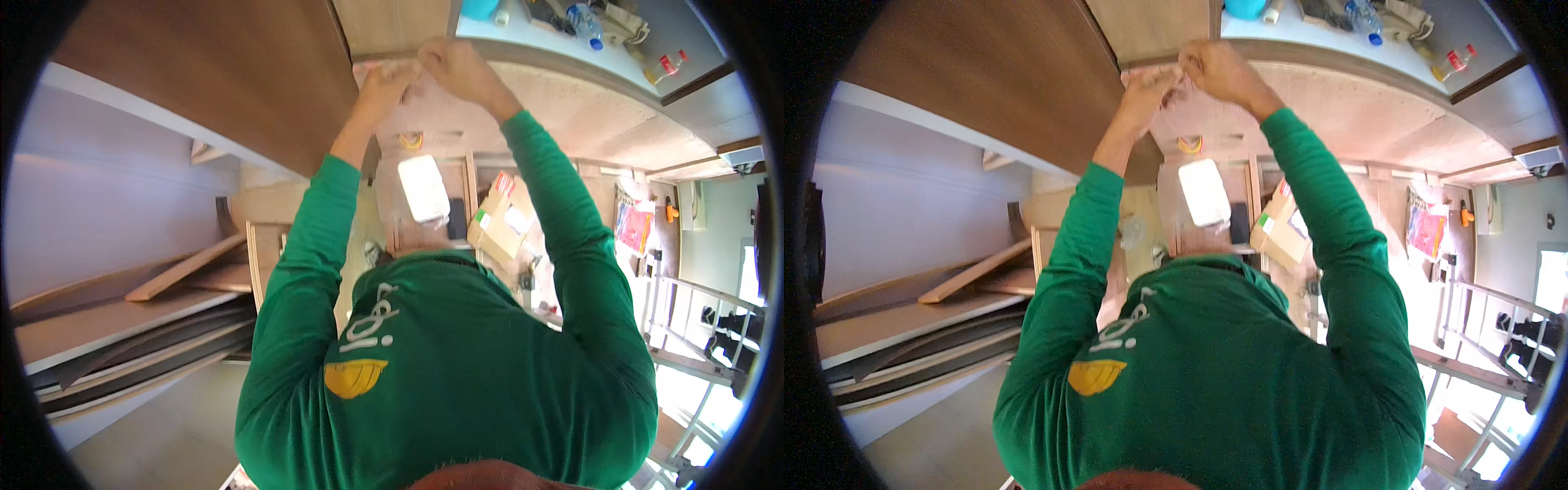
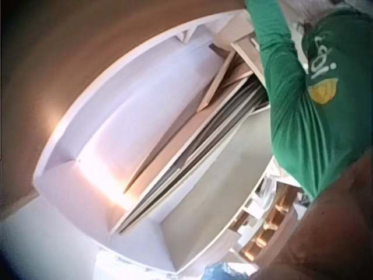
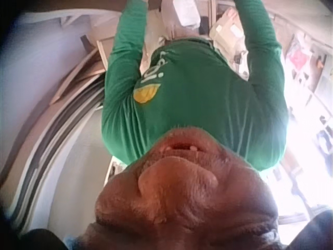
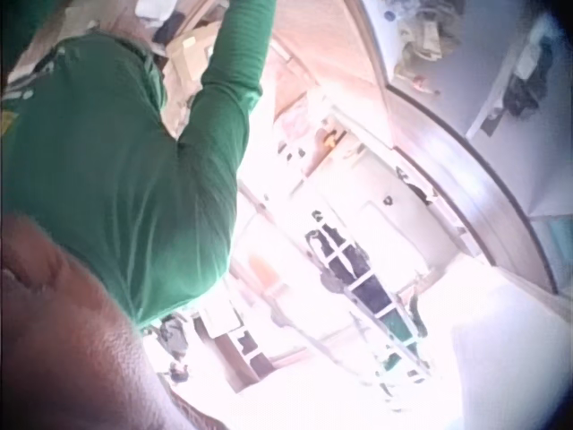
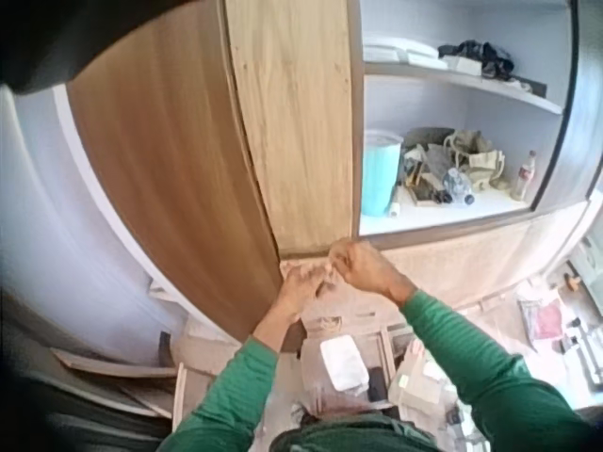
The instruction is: The person assembles a wooden cabinet using a cordless drill to drive screws into pre-drilled holes. They handle wooden panels, screws, and a tape measure, positioning and securing components together. The person also briefly interacts with a coworker and moves a plastic bag on the floor.
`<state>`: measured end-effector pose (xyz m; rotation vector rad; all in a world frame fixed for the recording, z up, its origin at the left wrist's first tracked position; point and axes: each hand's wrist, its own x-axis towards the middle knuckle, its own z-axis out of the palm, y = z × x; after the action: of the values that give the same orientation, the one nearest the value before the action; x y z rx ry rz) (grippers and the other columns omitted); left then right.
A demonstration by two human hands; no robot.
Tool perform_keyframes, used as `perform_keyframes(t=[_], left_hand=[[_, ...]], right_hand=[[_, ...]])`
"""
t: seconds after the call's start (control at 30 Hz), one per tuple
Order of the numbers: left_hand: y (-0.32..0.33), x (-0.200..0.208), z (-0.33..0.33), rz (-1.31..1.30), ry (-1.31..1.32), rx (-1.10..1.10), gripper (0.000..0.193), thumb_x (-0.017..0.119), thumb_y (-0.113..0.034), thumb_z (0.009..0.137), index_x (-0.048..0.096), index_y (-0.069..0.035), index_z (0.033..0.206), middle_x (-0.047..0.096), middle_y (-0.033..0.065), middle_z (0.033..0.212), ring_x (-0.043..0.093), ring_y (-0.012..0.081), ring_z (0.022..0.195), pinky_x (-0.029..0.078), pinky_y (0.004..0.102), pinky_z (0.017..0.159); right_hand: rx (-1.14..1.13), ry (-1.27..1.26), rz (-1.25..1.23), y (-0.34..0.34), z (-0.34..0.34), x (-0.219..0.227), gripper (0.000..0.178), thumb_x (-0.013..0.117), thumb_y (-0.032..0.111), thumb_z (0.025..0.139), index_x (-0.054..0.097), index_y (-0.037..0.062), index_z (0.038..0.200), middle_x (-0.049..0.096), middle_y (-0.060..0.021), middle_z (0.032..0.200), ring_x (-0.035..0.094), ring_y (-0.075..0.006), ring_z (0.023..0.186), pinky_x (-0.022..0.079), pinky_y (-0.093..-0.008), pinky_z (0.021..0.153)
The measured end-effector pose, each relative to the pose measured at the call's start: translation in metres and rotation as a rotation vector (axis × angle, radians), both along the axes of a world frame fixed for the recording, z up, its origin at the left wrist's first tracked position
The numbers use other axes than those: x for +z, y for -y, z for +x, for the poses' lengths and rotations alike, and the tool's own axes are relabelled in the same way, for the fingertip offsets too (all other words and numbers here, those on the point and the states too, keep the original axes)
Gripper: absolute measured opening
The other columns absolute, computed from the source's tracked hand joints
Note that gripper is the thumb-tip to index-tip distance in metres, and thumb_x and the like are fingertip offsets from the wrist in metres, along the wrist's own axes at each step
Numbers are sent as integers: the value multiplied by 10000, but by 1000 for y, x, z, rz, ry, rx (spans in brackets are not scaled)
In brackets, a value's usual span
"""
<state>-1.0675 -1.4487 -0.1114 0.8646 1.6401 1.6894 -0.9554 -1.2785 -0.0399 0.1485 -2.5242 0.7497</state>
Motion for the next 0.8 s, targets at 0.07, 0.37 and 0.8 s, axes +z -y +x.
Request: perform_keyframes(t=[0.07, 0.37, 0.8], left_hand=[[-6, 5, 7, 12, 68, 34, 290, 625, -313, 1066, 695, -49, 1166, 694, -19, 1017, 687, 102, 810, 459, 240, 653], [-6, 10, 17, -162, -522, 126, 237, 545, -229, 1068, 586, 2, 1031, 636, 103, 893, 695, 168, 799, 519, 313, 680], [-9, 36, 11, -243, -760, 60, 331, 503, -305, 1090, 560, 19, 1062, 672, 190, 871, 676, 267, 597, 543, 434, 791]], right_hand=[[-27, -4, -48, 1, 3, 0, 163, 603, 149, 913, 654, -6, 927, 667, -234, 905, 650, -447, 829, 518, -484, 734], [28, 102, 116, -17, -5, -14, 165, 618, 172, 924, 652, 11, 937, 679, -239, 866, 655, -453, 810, 512, -503, 708], [-280, -9, -747, 53, 44, -84, 308, 665, 253, 993, 675, -43, 1080, 740, -188, 899, 713, -266, 866, 545, -371, 787]])
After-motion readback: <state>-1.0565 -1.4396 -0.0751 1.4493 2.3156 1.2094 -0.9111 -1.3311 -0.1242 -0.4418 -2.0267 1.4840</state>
